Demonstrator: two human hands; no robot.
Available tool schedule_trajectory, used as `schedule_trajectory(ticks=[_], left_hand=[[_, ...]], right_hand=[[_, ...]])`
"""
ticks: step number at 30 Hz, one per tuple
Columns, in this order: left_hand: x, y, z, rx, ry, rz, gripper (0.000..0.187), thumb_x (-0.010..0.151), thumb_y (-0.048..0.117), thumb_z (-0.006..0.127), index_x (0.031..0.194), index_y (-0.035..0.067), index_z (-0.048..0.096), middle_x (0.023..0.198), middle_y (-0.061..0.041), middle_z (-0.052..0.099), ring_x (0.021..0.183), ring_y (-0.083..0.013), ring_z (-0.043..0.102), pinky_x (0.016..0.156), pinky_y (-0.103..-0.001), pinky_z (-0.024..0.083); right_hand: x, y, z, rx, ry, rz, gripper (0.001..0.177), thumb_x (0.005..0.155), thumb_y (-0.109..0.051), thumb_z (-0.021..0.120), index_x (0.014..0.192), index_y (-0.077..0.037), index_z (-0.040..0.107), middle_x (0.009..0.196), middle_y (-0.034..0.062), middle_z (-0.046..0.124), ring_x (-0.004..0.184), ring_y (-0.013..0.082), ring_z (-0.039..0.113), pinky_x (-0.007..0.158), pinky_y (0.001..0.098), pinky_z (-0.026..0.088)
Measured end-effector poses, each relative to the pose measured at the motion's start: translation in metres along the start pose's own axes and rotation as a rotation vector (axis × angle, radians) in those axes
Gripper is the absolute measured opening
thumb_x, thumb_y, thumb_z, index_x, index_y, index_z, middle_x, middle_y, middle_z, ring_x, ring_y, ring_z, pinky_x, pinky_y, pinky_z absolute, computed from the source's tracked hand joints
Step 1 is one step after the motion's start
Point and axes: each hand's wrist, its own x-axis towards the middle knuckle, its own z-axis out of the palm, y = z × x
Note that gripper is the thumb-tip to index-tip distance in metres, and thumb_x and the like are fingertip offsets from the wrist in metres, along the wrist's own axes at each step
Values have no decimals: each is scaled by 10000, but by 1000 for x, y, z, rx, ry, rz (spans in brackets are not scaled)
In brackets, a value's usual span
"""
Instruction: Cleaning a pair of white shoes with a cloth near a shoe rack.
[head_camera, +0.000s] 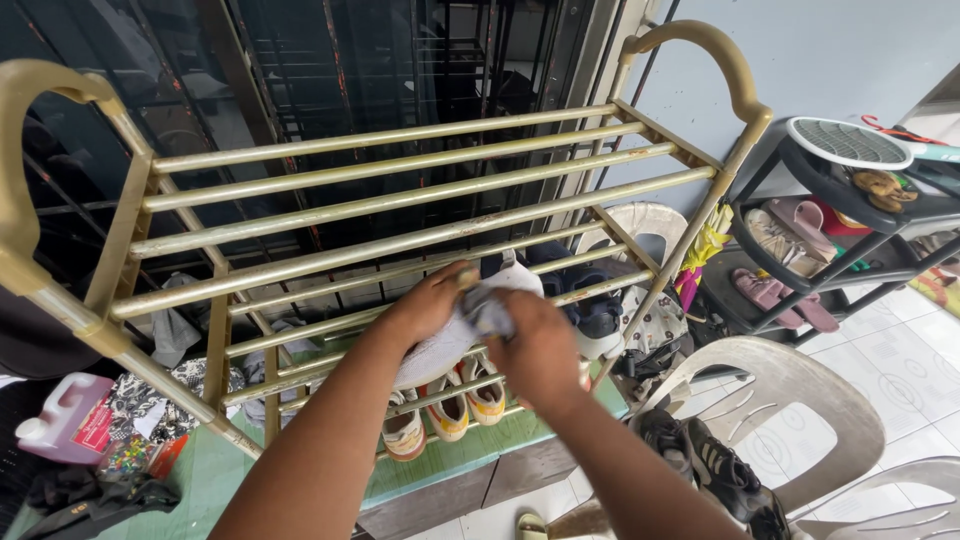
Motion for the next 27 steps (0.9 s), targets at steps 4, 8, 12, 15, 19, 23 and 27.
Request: schedule_trajectory(ticks=[4, 8, 12, 15, 19, 23, 27], left_hand=[[2, -8, 3, -186, 46, -40, 631, 993, 530, 550, 1518, 198, 436, 1523, -100, 551, 1432, -242, 479, 1169, -364, 364], [2, -10, 2, -185, 5, 51, 550, 996, 513, 557, 1350, 93, 581, 1276, -143, 664, 1176, -257, 590, 1010, -382, 449], [-26, 40, 4, 115, -13, -22, 518, 912, 484, 668, 1241, 93, 585, 1090, -124, 730, 982, -222, 676, 855, -375, 536], [-18, 31, 3, 228, -9, 8, 564, 877, 447, 722, 1281, 98, 540, 1101, -140, 716, 983, -227, 681, 852, -368, 539], [-12, 22, 2, 229, -6, 42, 522, 919, 453, 670, 1280, 97, 547, 1114, -124, 718, 991, -210, 675, 870, -359, 520], [-12, 20, 1, 219, -15, 42, 482, 933, 446, 657, 1239, 82, 578, 1087, -145, 730, 974, -227, 670, 859, -378, 521], [-9, 18, 0, 212, -38, 43, 484, 933, 457, 634, 1244, 95, 559, 1104, -126, 722, 994, -217, 673, 861, -381, 520]], right_hand=[[-7, -21, 4, 259, -152, 124, 491, 739, -138, 818, 1187, -70, 627, 1061, 163, 719, 986, 382, 700, 831, 453, 574], [-7, 30, 7, 82, -7, 188, 483, 774, -172, 810, 1195, -74, 595, 1045, 176, 683, 916, 377, 698, 787, 462, 571], [-13, 80, -1, -30, 144, 277, 441, 866, -162, 766, 1239, -51, 557, 1080, 210, 653, 954, 413, 662, 791, 485, 544], [-29, 80, 10, -28, 206, 237, 402, 913, -142, 732, 1260, -47, 554, 1111, 224, 642, 1004, 423, 643, 833, 484, 531], [-59, 54, 16, 104, 227, 256, 359, 921, -141, 693, 1234, -48, 542, 1103, 213, 640, 993, 390, 660, 847, 462, 537], [-55, 62, 14, 187, 198, 270, 343, 902, -129, 674, 1211, -44, 554, 1080, 206, 663, 989, 397, 681, 847, 455, 545], [-27, 85, 12, 101, 186, 284, 350, 896, -91, 677, 1227, -34, 579, 1084, 222, 666, 1007, 456, 650, 857, 480, 524]])
